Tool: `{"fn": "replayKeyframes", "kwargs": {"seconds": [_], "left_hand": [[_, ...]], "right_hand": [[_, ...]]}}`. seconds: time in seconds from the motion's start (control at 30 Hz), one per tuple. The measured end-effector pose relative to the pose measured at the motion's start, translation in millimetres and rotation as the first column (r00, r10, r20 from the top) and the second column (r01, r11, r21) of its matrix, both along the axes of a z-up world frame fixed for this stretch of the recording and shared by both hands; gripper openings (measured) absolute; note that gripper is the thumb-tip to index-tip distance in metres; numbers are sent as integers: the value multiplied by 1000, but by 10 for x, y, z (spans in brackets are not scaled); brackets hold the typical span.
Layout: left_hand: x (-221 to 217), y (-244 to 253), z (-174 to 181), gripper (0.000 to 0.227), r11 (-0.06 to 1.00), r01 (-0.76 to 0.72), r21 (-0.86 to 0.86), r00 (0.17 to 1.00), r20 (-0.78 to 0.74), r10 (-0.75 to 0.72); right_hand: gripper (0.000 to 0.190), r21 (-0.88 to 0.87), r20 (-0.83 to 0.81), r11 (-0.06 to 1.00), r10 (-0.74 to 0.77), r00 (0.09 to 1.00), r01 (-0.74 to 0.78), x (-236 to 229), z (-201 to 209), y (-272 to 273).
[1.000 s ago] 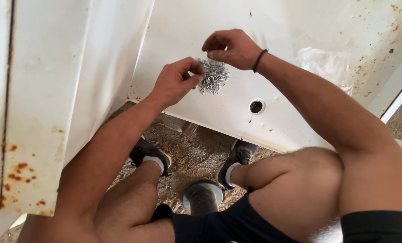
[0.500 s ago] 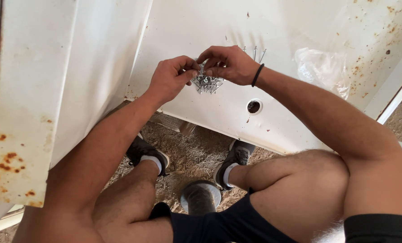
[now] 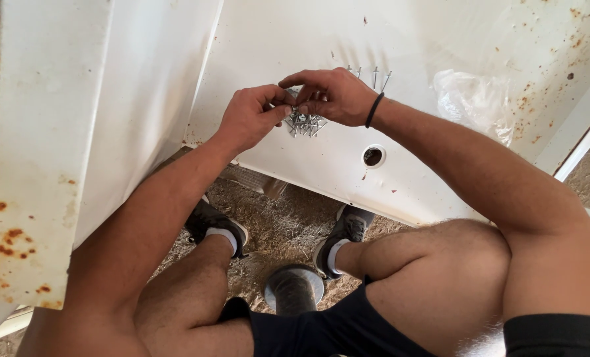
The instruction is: The person sits on the floor and sorts a pile of metal fasteners on a white surface. They separate screws from washers and nuts, arranging the screws in a row while keeping the other components in a separate pile.
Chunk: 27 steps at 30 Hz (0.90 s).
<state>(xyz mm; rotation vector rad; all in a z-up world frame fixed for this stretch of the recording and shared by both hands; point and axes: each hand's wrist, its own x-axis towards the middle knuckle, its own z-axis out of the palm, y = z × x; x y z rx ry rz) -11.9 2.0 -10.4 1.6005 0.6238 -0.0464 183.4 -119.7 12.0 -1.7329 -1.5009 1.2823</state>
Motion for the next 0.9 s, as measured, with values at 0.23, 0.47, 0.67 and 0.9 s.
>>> {"fn": "replayKeyframes", "kwargs": {"seconds": [0.23,0.47,0.67,0.9], "left_hand": [[-1,13,43,22,970,38,239,999,-33,-31],[6,14,82,23,952,51,301,999,-30,-44],[-5,23,101,20,957,16,289,1000,-31,-7],[-70,47,15,22,950,36,311,996,67,-60]], "right_hand": [[54,31,64,999,-40,997,38,-64,65,16],[49,38,-18,975,-219,976,219,-184,36,-17],[44,-47,-301,945,-323,897,324,-167,-94,-63],[30,-251,-421,909,-411,808,332,-159,-306,-117]]}}
